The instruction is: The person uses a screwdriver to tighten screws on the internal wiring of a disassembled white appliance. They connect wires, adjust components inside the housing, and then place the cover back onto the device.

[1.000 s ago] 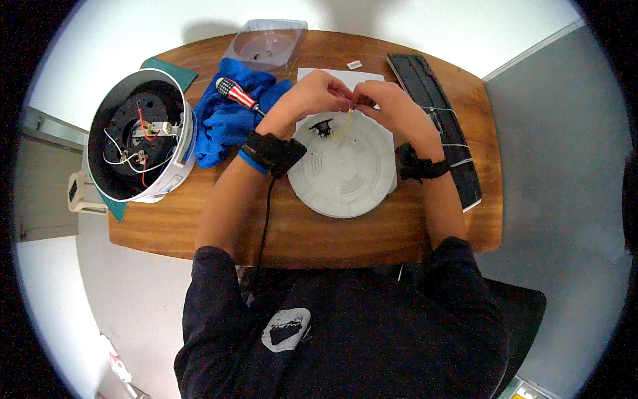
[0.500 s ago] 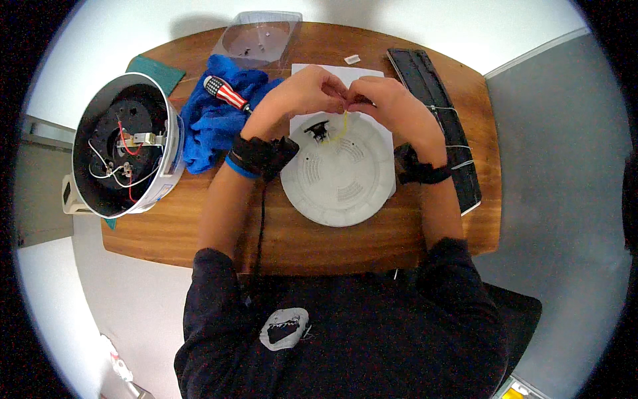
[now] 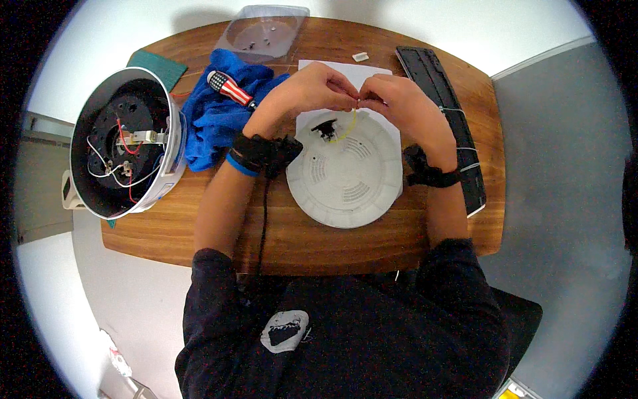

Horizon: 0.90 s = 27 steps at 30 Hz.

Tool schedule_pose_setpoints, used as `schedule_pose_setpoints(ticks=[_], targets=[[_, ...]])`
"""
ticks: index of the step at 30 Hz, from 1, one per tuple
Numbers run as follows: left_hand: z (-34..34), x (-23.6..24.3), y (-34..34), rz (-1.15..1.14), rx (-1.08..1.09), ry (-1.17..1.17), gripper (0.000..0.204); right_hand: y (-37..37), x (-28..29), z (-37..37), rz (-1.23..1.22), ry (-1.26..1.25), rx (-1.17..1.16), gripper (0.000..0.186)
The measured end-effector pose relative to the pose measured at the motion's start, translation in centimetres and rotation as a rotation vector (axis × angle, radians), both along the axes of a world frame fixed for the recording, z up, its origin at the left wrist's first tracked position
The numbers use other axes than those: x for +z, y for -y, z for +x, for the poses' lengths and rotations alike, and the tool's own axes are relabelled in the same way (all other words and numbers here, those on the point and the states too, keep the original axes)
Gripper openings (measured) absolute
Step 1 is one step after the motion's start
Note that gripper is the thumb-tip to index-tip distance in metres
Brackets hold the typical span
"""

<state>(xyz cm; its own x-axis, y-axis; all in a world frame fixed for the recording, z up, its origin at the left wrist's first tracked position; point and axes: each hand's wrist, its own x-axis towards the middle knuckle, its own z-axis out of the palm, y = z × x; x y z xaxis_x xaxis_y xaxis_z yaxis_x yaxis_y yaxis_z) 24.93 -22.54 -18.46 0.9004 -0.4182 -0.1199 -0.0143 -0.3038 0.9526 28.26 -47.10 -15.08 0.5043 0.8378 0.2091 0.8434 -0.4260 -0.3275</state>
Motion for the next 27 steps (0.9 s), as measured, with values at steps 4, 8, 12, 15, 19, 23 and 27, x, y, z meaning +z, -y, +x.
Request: schedule_pose_setpoints(ticks=[4,8,12,15,19,23,27], targets=[[0.2,-0.3,-0.2,-0.026,-0.016,0.009,0.032,0.0,-0.2,0.2,0.028,0.004,0.051,0.017],[0.1,0.1,-0.3,0.006,-0.031,-0.005,0.032,0.0,-0.1,0.2,0.051,0.000,0.064,0.016],[0.2,-0.2,-0.3,0.008,-0.049,-0.025,0.033,0.1,0.1,0.1,0.043,-0.026,0.083,0.015],[0.5,-0.5,-0.3,0.023,-0.053,-0.031,0.033,0.0,0.3,0.1,0.040,-0.035,0.117,0.015],[0.3,-0.3,-0.2,0.022,-0.063,-0.016,0.032,-0.1,0.8,-0.2,0.038,-0.004,0.126,0.016],[0.6,-0.4,-0.4,0.052,-0.068,0.015,0.033,0.0,1.3,-0.2,0.038,0.025,0.148,0.016],[0.5,-0.6,-0.3,0.026,-0.053,0.013,0.034,-0.1,2.0,-1.0,0.101,-0.153,0.099,0.016]])
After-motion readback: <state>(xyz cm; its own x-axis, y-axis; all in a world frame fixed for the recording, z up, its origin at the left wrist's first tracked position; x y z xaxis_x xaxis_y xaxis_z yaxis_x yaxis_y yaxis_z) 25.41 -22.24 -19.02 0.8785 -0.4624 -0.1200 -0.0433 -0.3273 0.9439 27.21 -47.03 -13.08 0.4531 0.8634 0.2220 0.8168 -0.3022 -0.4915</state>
